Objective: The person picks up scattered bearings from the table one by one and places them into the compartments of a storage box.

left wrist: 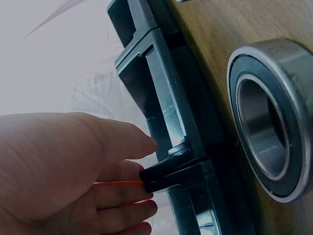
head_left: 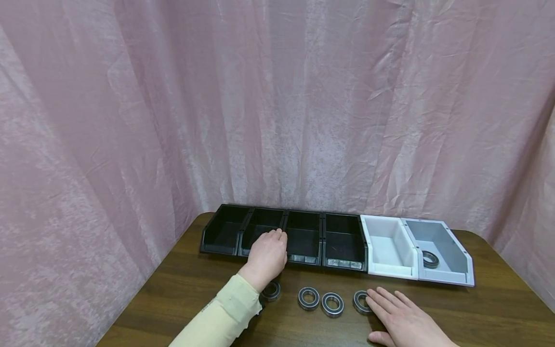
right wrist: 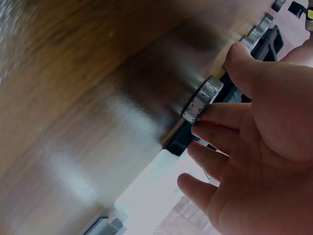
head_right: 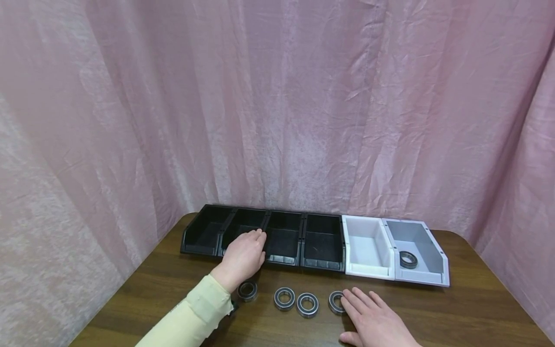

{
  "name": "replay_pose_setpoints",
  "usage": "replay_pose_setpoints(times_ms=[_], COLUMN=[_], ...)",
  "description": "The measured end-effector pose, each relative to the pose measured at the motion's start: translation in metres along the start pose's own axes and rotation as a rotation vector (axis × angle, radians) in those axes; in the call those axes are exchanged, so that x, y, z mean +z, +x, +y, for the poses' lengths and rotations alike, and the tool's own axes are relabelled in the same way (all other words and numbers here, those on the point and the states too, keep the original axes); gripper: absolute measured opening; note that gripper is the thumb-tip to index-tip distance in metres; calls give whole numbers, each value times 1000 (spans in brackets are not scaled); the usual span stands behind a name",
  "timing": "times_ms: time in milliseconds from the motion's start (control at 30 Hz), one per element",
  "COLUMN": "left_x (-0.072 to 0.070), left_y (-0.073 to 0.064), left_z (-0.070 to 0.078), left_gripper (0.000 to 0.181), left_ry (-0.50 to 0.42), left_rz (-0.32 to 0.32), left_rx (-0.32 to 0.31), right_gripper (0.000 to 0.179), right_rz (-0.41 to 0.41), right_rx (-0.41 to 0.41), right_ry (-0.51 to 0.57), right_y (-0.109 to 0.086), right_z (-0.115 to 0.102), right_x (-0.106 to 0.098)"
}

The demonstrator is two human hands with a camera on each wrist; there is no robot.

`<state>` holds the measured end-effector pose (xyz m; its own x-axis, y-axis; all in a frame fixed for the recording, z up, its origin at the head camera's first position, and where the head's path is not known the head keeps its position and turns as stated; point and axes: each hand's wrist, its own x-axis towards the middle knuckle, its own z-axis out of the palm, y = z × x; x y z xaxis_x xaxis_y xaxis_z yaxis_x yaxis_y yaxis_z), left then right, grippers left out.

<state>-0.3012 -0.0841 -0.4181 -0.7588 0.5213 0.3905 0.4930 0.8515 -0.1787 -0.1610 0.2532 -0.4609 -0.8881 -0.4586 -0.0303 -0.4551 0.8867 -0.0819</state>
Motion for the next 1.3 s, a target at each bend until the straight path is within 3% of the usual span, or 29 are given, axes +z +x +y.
replay_pose_setpoints(times_ms=[267, 533, 867, 1300], left_x=[2, 4, 3, 4], left_y=[1, 0, 0, 1], left_z=[0, -1, 0, -1], left_gripper=[42, 40, 43, 44], left_ry=[-7, 0, 9, 16], left_rz=[-7, 15, -4, -6], left_rx=[-3, 6, -6, -2], right_gripper=[86, 84, 79, 65], right_rz=[66, 66, 41, 99], right_rx=[-2, 22, 83, 62], right_ry=[-54, -39, 50, -8], right_y=[2, 10, 19, 25], right_z=[0, -1, -3, -6], right_x=[0, -1, -4, -4])
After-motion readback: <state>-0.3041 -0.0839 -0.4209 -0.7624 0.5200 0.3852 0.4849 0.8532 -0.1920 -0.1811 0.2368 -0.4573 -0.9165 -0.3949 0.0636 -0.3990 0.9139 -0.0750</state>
